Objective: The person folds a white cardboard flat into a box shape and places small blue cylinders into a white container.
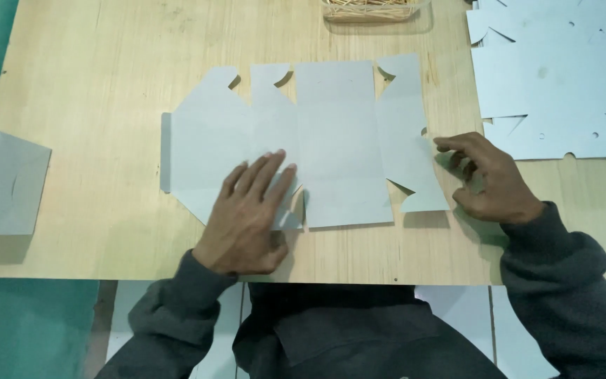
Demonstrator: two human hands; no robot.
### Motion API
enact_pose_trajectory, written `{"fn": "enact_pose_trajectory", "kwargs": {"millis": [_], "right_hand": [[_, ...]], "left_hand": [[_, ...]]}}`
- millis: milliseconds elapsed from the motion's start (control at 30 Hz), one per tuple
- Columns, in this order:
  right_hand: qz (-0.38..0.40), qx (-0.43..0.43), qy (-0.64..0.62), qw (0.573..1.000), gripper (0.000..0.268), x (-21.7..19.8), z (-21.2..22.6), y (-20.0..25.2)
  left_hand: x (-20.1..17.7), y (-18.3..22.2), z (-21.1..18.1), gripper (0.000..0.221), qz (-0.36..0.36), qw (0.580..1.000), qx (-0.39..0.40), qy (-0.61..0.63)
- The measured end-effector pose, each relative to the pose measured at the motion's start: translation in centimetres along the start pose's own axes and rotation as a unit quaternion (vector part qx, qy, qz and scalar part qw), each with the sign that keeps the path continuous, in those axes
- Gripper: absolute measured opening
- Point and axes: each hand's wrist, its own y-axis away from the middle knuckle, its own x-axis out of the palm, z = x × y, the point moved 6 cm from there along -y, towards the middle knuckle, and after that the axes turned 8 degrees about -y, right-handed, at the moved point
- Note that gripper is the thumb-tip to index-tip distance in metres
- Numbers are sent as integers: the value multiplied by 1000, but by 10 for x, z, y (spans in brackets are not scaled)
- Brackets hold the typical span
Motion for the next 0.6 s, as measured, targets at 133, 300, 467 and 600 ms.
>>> {"fn": "enact_pose_trajectory", "kwargs": {"millis": [133,300,467,600], "right_hand": [[42,-120,110,986,85,16,20,4],[-2,-150,90,985,32,27,7,-1],[-38,-113,-53,992,22,14,12,-20],[-32,-46,-153,987,44,6,11,-26]], "left_hand": [[23,-33,-23,106,79,995,44,-46],[26,-63,-29,46,37,996,74,-27],[26,-89,15,28,44,996,-37,74],[29,-103,37,21,127,972,-95,175]]}}
